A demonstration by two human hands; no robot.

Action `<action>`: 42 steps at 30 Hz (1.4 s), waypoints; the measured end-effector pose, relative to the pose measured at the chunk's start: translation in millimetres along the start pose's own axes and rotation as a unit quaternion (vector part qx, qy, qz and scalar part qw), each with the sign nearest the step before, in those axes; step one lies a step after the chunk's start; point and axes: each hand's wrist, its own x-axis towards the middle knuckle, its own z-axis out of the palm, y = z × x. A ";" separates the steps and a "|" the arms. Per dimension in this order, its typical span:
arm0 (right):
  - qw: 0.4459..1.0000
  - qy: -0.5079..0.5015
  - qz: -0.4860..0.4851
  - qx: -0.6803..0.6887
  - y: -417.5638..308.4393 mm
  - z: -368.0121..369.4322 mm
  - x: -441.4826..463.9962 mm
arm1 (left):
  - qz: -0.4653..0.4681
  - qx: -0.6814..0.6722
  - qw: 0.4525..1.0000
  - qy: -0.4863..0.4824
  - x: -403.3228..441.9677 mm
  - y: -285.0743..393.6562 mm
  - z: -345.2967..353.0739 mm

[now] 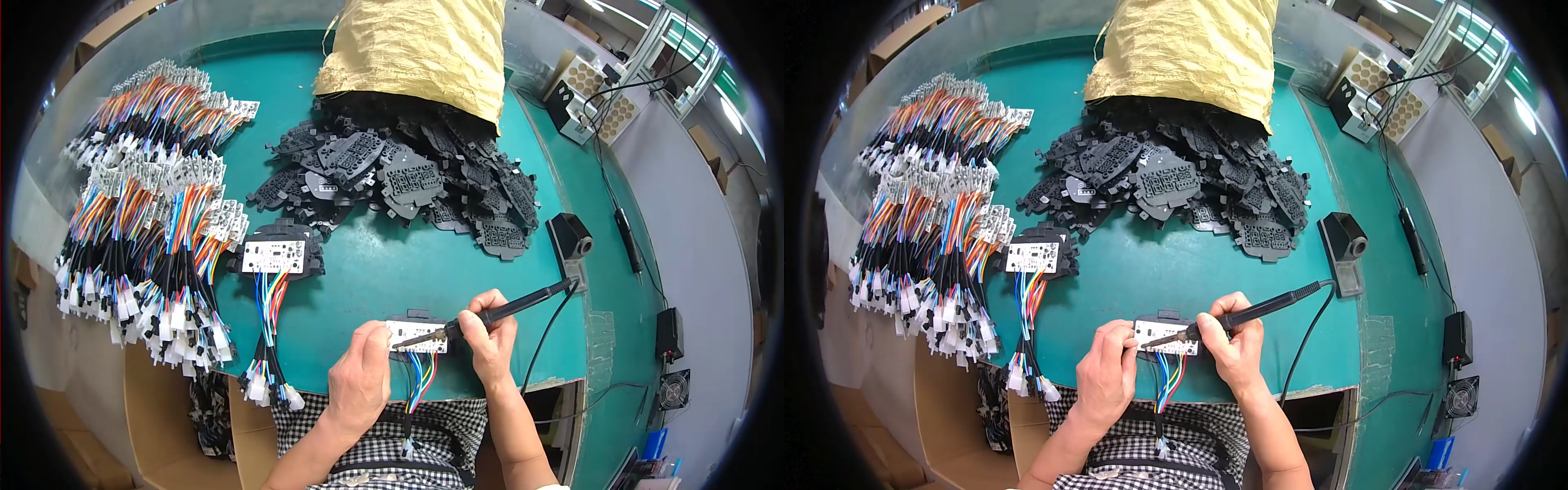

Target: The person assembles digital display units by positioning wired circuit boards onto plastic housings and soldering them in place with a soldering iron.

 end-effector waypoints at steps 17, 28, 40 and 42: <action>1.000 0.003 -0.012 -0.001 1.9 0.7 0.7 | -0.001 -0.009 1.000 -0.004 0.3 0.3 -0.6; 0.982 0.043 -0.092 0.160 6.9 -8.6 2.4 | -0.003 -0.007 1.000 -0.005 0.6 0.5 -1.3; 0.962 0.185 -0.185 -0.077 -18.4 -63.3 34.3 | 0.026 0.110 0.992 -0.057 3.5 3.5 -10.9; 0.942 0.146 -0.190 -0.236 -4.8 -59.5 47.8 | 0.038 0.097 0.993 -0.055 2.8 -1.9 -8.7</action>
